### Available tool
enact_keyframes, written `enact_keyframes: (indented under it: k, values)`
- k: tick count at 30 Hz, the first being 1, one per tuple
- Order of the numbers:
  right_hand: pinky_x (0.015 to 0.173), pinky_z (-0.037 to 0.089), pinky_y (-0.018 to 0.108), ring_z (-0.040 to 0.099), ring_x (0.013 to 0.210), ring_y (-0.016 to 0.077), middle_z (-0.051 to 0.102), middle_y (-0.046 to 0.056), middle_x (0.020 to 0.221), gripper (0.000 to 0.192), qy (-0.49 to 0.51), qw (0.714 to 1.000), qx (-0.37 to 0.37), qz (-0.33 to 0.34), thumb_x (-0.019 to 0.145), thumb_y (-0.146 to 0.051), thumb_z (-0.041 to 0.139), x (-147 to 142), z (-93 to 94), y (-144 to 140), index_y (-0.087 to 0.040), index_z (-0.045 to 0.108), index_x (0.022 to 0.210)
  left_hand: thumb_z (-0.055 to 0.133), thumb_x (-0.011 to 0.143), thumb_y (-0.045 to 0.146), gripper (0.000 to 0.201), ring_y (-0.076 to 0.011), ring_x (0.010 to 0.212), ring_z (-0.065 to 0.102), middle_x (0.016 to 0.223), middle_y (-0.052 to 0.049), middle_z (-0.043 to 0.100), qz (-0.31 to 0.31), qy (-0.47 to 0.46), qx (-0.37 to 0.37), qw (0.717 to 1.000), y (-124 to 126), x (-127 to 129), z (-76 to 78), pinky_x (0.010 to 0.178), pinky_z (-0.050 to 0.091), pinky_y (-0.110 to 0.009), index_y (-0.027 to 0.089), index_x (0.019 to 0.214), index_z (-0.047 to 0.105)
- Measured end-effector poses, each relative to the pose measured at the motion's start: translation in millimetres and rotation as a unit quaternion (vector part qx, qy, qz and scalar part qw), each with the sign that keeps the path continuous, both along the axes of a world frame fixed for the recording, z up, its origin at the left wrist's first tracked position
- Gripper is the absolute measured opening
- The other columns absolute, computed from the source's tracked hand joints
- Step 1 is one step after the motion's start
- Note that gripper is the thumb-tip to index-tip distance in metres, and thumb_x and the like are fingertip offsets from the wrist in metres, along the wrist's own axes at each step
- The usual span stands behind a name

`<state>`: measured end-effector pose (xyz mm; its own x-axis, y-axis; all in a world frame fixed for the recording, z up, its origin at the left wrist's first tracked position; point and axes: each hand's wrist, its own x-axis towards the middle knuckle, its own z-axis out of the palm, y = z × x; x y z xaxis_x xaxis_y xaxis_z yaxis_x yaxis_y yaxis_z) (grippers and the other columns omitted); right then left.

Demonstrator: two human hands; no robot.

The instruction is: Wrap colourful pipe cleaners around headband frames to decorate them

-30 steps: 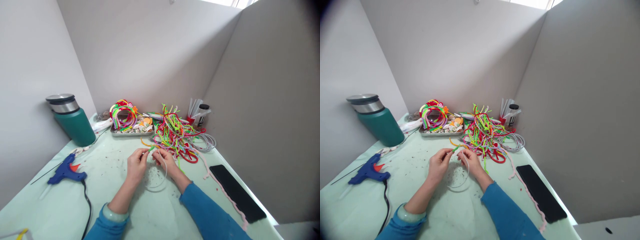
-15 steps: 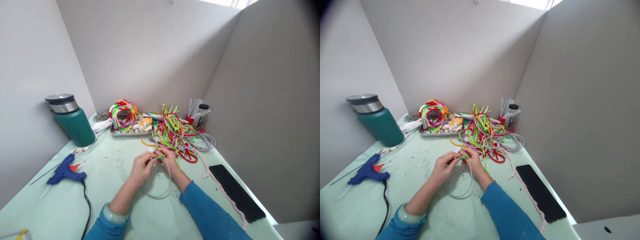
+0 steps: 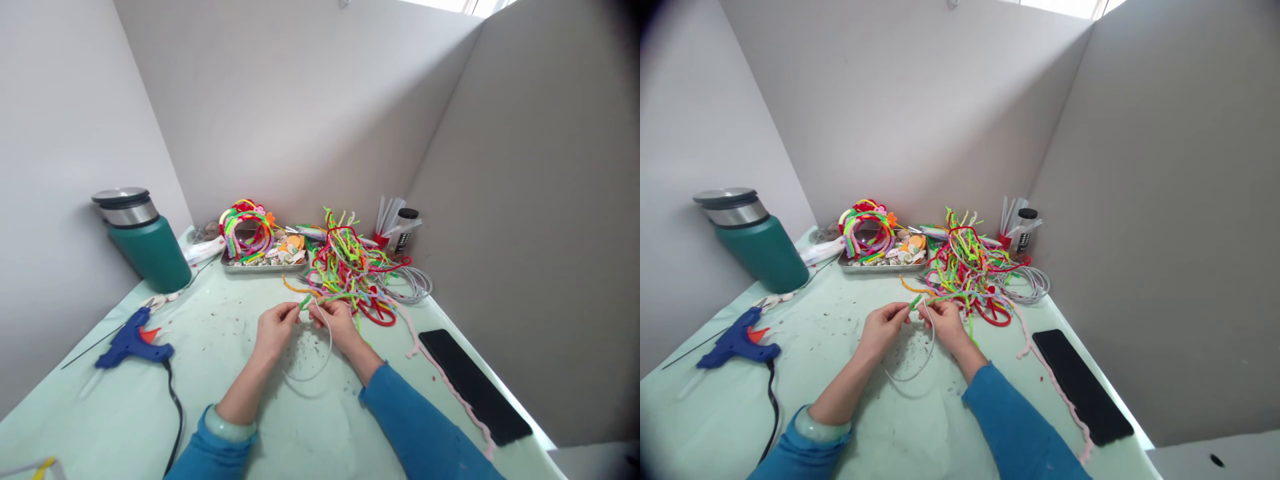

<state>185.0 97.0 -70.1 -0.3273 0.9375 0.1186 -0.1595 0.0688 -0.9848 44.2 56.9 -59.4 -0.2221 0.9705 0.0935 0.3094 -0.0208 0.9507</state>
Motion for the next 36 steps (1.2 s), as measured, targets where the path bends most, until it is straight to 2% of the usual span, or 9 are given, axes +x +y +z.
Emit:
enact_keyframes:
  k: [3, 8, 13, 19, 23, 29, 33, 36]
  values:
    - [0.041, 0.029, 0.019, 0.042, 0.042, 0.0057, 0.056, 0.0, 0.056, 0.027, -0.02, 1.0, 0.002, 0.009, 0.069, -0.04, 0.065, 1, -2.5, 2, -0.013, 0.063, 0.068, 0.051, 0.076, 0.033, 0.029, -0.0146, 0.061, 0.058, 0.067, -0.003, 0.067, 0.005, 0.054, 0.003, 0.999, -1, 0, 1.2, 0.06, 0.043, -0.023, 0.014, 0.086, 0.07]
    - [0.039, 0.028, 0.02, 0.04, 0.038, 0.0064, 0.05, -0.002, 0.042, 0.034, -0.063, 0.998, -0.001, 0.004, 0.07, -0.044, 0.064, 2, -0.5, 1, -0.012, 0.064, 0.059, 0.047, 0.079, 0.026, 0.029, -0.0145, 0.071, 0.059, 0.08, -0.005, 0.068, -0.005, 0.148, 0.037, 0.988, -2, -1, -0.6, 0.067, 0.042, -0.023, 0.017, 0.093, 0.07]
    - [0.04, 0.029, 0.02, 0.037, 0.037, 0.0062, 0.048, -0.002, 0.039, 0.034, -0.08, 0.997, 0.006, -0.007, 0.071, -0.044, 0.062, 2, 1.0, 0, -0.012, 0.065, 0.058, 0.051, 0.077, 0.023, 0.029, -0.0115, 0.063, 0.053, 0.072, -0.003, 0.062, -0.016, 0.232, 0.029, 0.972, -3, 1, -0.2, 0.061, 0.037, -0.021, 0.02, 0.1, 0.068]
    - [0.041, 0.031, 0.02, 0.041, 0.04, 0.0065, 0.053, -0.001, 0.048, 0.03, -0.058, 0.998, -0.002, 0.0, 0.07, -0.041, 0.064, 0, -7.4, 2, -0.012, 0.065, 0.064, 0.048, 0.081, 0.027, 0.027, -0.011, 0.062, 0.052, 0.068, -0.001, 0.058, -0.017, 0.253, 0.033, 0.967, -4, 2, -1.0, 0.06, 0.035, -0.021, 0.024, 0.098, 0.069]
    - [0.042, 0.034, 0.019, 0.043, 0.043, 0.0059, 0.057, -0.001, 0.061, 0.026, -0.045, 0.999, -0.017, 0.011, 0.07, -0.039, 0.064, -4, -16.5, 1, -0.014, 0.065, 0.08, 0.043, 0.083, 0.025, 0.029, -0.0118, 0.064, 0.054, 0.069, -0.002, 0.06, -0.011, 0.249, 0.028, 0.968, -4, 1, -3.4, 0.062, 0.036, -0.021, 0.024, 0.098, 0.069]
    - [0.041, 0.035, 0.018, 0.045, 0.045, 0.0063, 0.056, -0.002, 0.066, 0.024, -0.074, 0.997, 0.032, 0.007, 0.075, -0.036, 0.059, -6, -19.7, 0, -0.018, 0.06, 0.091, 0.046, 0.08, 0.029, 0.028, -0.0156, 0.074, 0.058, 0.081, -0.005, 0.068, 0.033, 0.198, 0.008, 0.98, -2, -3, -0.3, 0.067, 0.038, -0.023, 0.018, 0.086, 0.071]
    - [0.042, 0.035, 0.019, 0.045, 0.045, 0.0072, 0.056, -0.002, 0.065, 0.021, -0.091, 0.995, 0.049, -0.005, 0.076, -0.035, 0.058, -5, -14.3, -1, -0.017, 0.058, 0.087, 0.047, 0.077, 0.039, 0.034, -0.0147, 0.056, 0.054, 0.057, -0.002, 0.062, 0.055, 0.106, -0.041, 0.992, 0, -6, 0.1, 0.054, 0.035, -0.023, 0.014, 0.073, 0.07]
    - [0.049, 0.037, 0.02, 0.048, 0.052, 0.0096, 0.056, -0.002, 0.063, 0.014, -0.159, 0.977, 0.144, -0.001, 0.079, -0.031, 0.054, -4, -8.0, -7, -0.018, 0.059, 0.078, 0.049, 0.073, 0.044, 0.037, -0.0113, 0.043, 0.044, 0.043, 0.002, 0.05, 0.073, 0.029, -0.061, 0.995, 1, -8, -4.0, 0.044, 0.028, -0.022, 0.013, 0.07, 0.069]
